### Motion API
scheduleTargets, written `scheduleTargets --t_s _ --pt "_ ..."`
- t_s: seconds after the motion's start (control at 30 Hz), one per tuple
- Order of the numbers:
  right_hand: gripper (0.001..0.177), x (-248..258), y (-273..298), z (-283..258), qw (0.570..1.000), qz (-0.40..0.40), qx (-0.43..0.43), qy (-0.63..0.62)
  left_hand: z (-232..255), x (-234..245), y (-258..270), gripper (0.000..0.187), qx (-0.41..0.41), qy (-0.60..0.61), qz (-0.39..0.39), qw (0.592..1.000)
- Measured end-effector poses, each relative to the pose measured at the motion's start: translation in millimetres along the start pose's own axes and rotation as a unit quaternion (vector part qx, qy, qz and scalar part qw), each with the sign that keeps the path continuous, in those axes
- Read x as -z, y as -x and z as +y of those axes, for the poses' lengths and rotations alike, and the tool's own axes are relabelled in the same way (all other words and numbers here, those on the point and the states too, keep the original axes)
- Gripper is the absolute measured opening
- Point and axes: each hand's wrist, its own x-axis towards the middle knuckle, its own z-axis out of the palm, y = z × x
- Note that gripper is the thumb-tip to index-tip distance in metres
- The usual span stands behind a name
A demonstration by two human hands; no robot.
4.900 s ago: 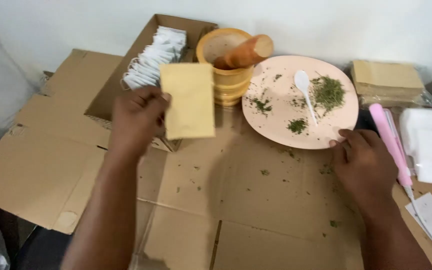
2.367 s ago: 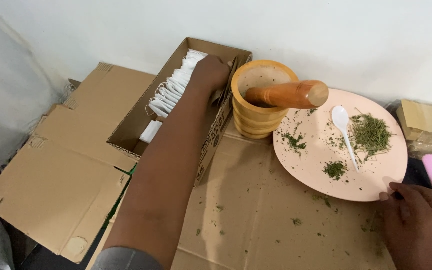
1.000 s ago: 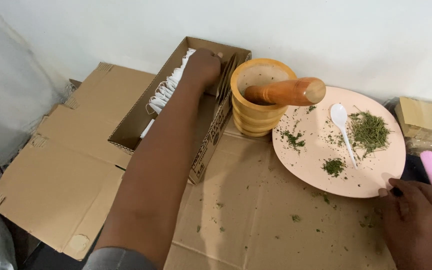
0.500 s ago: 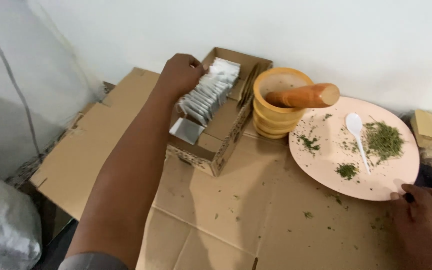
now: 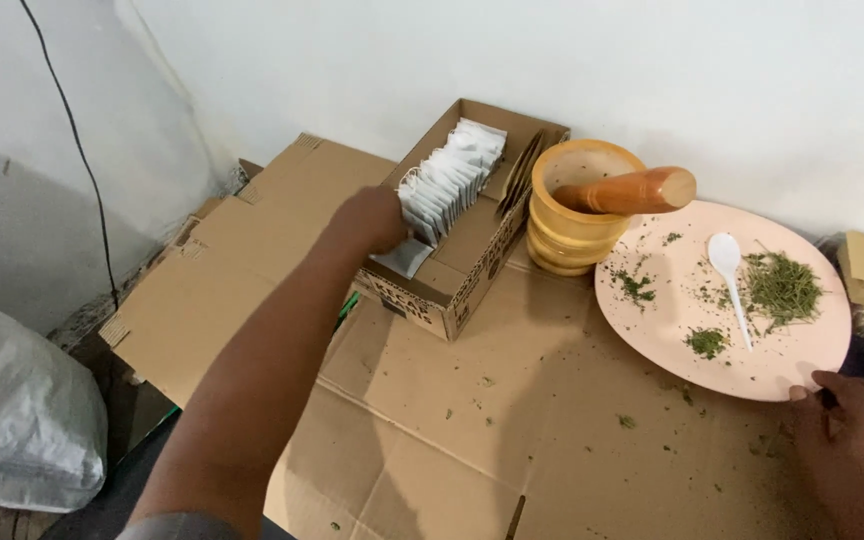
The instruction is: Filling small paper bags with loose tea leaves and sealing them using a handheld heat sealer.
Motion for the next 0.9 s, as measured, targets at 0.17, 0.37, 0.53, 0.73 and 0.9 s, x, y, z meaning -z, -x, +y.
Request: scheduleTargets --t_s 0.17,0.37,0.53,0.73,0.9 --pt "0.033 11.5 -6.7 -11.4 0.998 -0.024 -0.001 0.054 17.8 -0.7 23.7 0.03 0.025 -0.011 -0.055 0.998" --pt "0.03 14.6 -5.1 -11.5 0.997 -0.009 0.027 0.07 27.3 -2.0 28.3 0.034 0.047 -0.026 -0.072 0.996" --pt "0.032 20.6 -8.3 -17.4 0.995 -0.016 0.023 0.099 28.6 -2.2 25.8 0.022 0.042 -0.047 -0.076 0.995" --pt "0.031 19.9 -8.6 -17.2 0.996 -0.001 0.011 0.083 19.1 -8.1 19.1 0.027 0.019 -0.068 -0.054 0.996" --pt "0.035 33.7 -12.9 -32.4 0.995 -0.041 -0.02 0.086 12.3 15.5 34.1 0.027 -0.012 -0.031 -0.023 0.999"
